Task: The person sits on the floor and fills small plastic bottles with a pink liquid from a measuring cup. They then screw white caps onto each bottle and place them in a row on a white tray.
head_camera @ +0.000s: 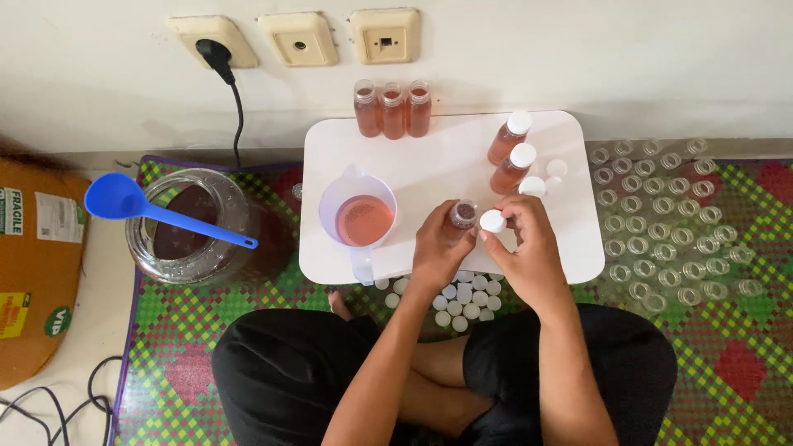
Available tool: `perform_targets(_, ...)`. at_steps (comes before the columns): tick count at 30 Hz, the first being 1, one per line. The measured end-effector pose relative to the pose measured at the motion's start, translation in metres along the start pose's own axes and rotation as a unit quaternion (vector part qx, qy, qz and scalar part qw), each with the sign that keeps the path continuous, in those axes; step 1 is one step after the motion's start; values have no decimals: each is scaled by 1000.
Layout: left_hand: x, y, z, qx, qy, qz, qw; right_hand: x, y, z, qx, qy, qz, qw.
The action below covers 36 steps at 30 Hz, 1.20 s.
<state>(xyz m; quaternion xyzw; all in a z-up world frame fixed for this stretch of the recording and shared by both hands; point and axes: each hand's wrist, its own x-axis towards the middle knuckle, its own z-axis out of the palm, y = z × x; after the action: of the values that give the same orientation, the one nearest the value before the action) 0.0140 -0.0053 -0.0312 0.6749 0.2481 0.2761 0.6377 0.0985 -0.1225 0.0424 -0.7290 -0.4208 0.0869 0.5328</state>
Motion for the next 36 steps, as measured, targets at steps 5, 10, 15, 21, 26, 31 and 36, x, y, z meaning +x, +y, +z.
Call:
perform_targets(5, 1, 0, 3, 13, 0, 4, 1000, 2, -1, 12, -4, 38, -34, 999)
perform_targets(10, -1, 7, 1, 12, -4, -10, 1000, 0, 2, 27, -4, 86, -23, 996)
perform_targets(15, -1, 7, -2, 4, -8, 13, 1000, 1, 5, 38, 12, 86, -54, 995)
perform_targets(21, -2, 15, -2, 11, -14, 30, 999, 6, 0, 39, -38, 71, -114, 990)
perform_targets(26, -2, 21, -3, 15, -6, 56, 998, 8, 15, 40, -105, 57, -156, 980)
perform_targets(31, -2, 22, -6, 8, -16, 55, 998, 6, 25, 41, -149, 56, -181, 971)
perform_targets(36, -3, 13, -6, 11, -23, 71, 997, 6, 21, 40, -119, 68, -128, 982)
